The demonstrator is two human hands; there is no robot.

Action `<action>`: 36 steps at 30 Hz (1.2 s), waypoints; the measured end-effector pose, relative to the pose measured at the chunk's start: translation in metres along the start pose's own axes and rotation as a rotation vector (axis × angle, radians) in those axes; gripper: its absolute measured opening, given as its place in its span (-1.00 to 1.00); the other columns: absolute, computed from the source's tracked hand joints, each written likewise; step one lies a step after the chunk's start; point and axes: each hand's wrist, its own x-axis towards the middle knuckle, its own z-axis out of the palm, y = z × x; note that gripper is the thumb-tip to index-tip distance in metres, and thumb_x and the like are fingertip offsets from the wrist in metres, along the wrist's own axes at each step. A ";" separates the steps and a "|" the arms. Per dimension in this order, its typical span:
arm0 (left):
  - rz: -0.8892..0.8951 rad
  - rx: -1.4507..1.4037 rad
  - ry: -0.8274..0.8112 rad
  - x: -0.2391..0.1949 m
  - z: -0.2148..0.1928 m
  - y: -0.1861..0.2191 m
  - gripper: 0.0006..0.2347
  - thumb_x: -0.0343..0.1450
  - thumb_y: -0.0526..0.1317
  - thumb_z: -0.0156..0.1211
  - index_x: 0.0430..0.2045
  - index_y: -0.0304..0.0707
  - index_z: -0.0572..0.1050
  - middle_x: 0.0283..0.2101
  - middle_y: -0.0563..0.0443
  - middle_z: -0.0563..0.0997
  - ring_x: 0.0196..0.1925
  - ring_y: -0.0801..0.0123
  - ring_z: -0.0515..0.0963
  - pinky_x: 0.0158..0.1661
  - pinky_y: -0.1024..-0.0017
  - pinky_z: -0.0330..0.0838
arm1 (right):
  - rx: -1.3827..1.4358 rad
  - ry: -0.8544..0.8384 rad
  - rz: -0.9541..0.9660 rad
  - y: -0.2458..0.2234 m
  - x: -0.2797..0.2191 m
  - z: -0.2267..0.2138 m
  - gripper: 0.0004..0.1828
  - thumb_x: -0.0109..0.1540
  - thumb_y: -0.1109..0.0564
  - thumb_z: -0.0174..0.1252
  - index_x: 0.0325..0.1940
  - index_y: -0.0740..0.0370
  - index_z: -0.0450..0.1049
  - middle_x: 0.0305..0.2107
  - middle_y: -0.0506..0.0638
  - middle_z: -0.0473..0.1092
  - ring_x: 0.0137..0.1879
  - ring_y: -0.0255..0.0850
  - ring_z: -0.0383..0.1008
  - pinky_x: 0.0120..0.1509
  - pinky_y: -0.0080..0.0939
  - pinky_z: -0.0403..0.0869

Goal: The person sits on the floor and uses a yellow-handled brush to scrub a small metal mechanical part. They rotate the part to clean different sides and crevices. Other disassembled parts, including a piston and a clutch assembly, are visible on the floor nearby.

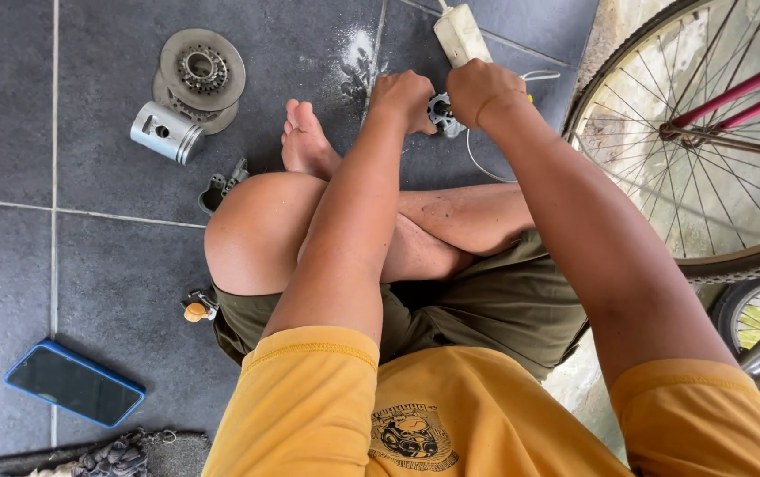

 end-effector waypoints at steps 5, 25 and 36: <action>-0.003 0.018 -0.034 -0.016 -0.014 0.008 -0.53 0.28 0.26 0.44 -0.13 -0.01 0.58 -0.12 -0.01 0.67 0.02 -0.01 0.63 0.19 -0.05 0.28 | -0.022 -0.008 -0.012 -0.004 0.011 0.002 -0.74 0.31 0.33 -0.02 -0.06 0.31 0.58 -0.11 0.18 0.51 -0.07 0.20 0.58 -0.13 0.13 0.57; -0.061 0.103 -0.010 0.000 -0.007 0.012 -0.48 0.27 0.25 0.48 0.02 0.07 0.57 -0.01 0.03 0.64 0.09 -0.02 0.60 0.14 -0.13 0.29 | -0.252 0.341 -0.142 0.043 0.016 0.034 -0.69 0.43 -0.09 0.07 -0.04 0.02 0.69 -0.19 0.12 0.62 -0.11 0.27 0.65 -0.34 0.22 0.65; -0.028 0.053 0.064 0.006 0.016 0.004 -0.31 0.21 0.24 0.53 0.21 0.08 0.48 0.03 0.00 0.65 0.11 -0.05 0.59 0.16 -0.13 0.24 | -0.347 0.377 -0.204 0.058 0.014 0.045 -0.64 0.45 -0.15 0.10 -0.21 -0.01 0.70 -0.34 0.05 0.62 -0.28 0.17 0.67 -0.52 0.05 0.58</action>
